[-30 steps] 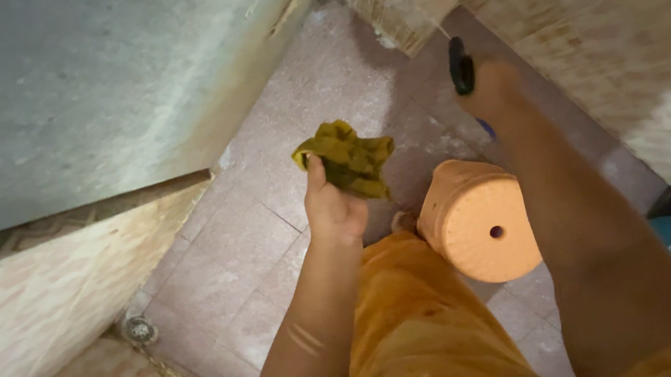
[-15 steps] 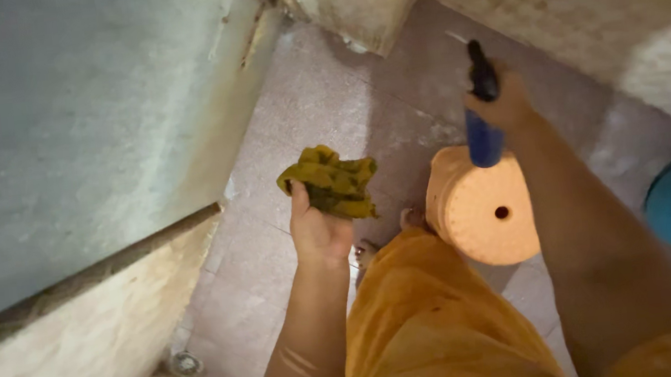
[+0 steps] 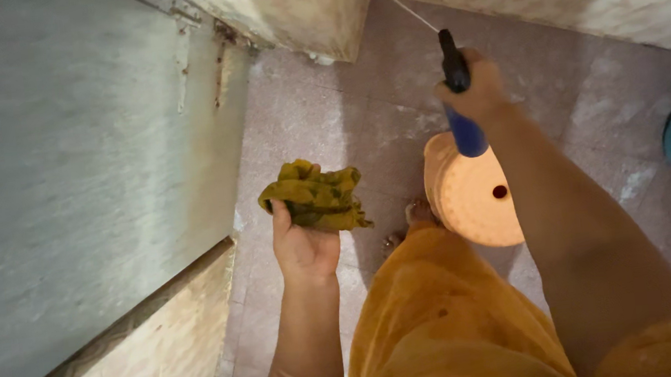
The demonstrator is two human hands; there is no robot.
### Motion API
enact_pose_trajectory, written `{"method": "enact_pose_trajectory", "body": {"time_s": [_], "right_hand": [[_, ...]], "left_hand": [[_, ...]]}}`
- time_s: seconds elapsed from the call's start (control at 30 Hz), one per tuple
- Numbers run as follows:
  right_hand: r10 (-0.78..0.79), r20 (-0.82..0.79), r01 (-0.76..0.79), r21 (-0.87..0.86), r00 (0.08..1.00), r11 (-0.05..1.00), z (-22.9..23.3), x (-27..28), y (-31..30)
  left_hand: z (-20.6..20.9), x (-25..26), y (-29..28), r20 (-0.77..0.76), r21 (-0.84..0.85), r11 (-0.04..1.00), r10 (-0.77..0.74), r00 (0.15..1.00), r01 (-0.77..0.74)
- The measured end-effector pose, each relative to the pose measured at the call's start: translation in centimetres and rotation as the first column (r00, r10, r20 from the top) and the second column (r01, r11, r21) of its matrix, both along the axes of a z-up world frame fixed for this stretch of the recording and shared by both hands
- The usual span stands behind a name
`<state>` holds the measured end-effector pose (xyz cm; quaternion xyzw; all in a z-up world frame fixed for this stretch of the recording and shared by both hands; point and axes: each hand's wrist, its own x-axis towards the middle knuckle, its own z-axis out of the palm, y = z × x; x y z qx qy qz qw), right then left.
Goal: The person sprays a bathroom faucet with a liquid from a bottle and wipes the faucet body and handles with a cloth.
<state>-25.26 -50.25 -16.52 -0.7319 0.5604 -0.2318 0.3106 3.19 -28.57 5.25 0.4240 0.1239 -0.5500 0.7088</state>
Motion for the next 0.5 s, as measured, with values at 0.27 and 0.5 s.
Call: {"method": "enact_pose_trajectory", "body": {"time_s": [0.27,0.5], "right_hand": [[-0.159,-0.068,0.153,-0.089,0.985,0.984,0.6,-5.7,0.3],[-0.159,-0.192,0.14,-0.107,0.968,0.984,2.4,-8.1,0.5]], "left_hand": [[-0.8,-1.0,-0.8,-0.005,-0.078,0.994,-0.08,0.997,0.079],[-2.5,-2.2,-2.0,-0.107,-0.004,0.996,-0.089,0.99,0.089]]}}
